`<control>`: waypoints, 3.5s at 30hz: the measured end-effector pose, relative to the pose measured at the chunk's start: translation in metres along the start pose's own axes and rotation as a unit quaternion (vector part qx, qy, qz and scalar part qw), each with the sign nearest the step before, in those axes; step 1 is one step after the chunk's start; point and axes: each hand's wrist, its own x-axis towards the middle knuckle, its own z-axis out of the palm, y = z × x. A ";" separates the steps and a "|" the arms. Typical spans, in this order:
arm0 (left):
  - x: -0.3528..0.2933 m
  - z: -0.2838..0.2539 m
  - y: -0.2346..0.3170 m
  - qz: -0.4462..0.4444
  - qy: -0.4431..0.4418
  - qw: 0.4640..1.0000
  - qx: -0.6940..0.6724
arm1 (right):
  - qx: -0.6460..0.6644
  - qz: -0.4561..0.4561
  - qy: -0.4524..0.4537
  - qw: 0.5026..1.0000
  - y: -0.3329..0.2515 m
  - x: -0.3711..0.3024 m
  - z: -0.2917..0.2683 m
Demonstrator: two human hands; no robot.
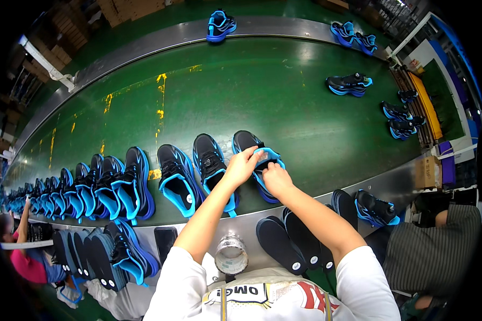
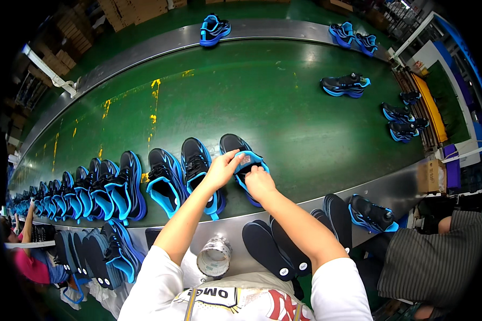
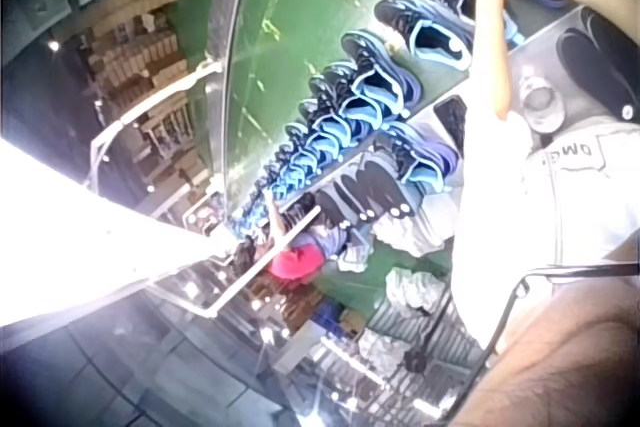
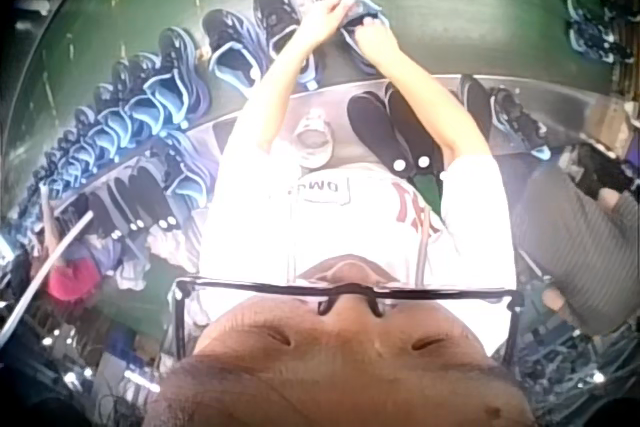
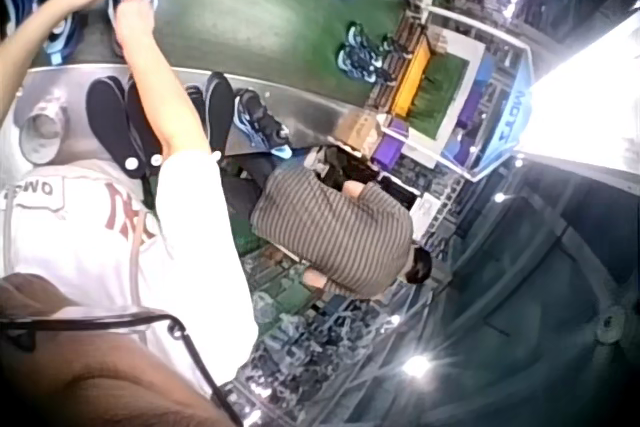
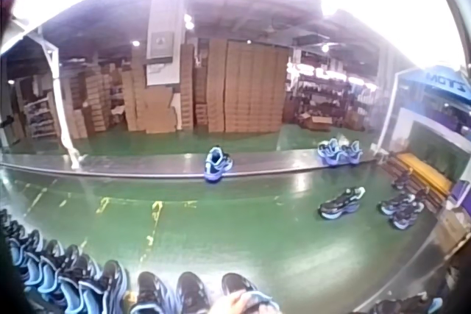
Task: The person picks up insoles from a stack on the assembly line and inserts them into shoes one by one, then places the shoes further down the line and retrieves more insoles from a blue bin.
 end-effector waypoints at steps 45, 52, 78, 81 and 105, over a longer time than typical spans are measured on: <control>-0.005 0.002 0.000 0.252 0.036 0.895 0.366 | 0.279 -0.019 0.202 0.939 0.011 -0.075 -0.013; -0.064 0.006 0.011 0.389 0.082 0.780 0.483 | 0.511 0.069 0.192 0.835 -0.013 -0.145 0.038; -0.023 -0.046 0.065 0.301 0.010 0.696 0.651 | 0.500 0.229 0.223 0.805 0.003 -0.213 0.014; -0.059 -0.045 0.112 0.402 0.057 0.851 0.333 | 0.495 0.337 0.264 0.756 0.002 -0.276 0.020; -0.197 0.016 -0.021 0.506 -0.065 0.767 0.390 | 0.373 0.620 0.361 0.589 -0.306 -0.482 0.020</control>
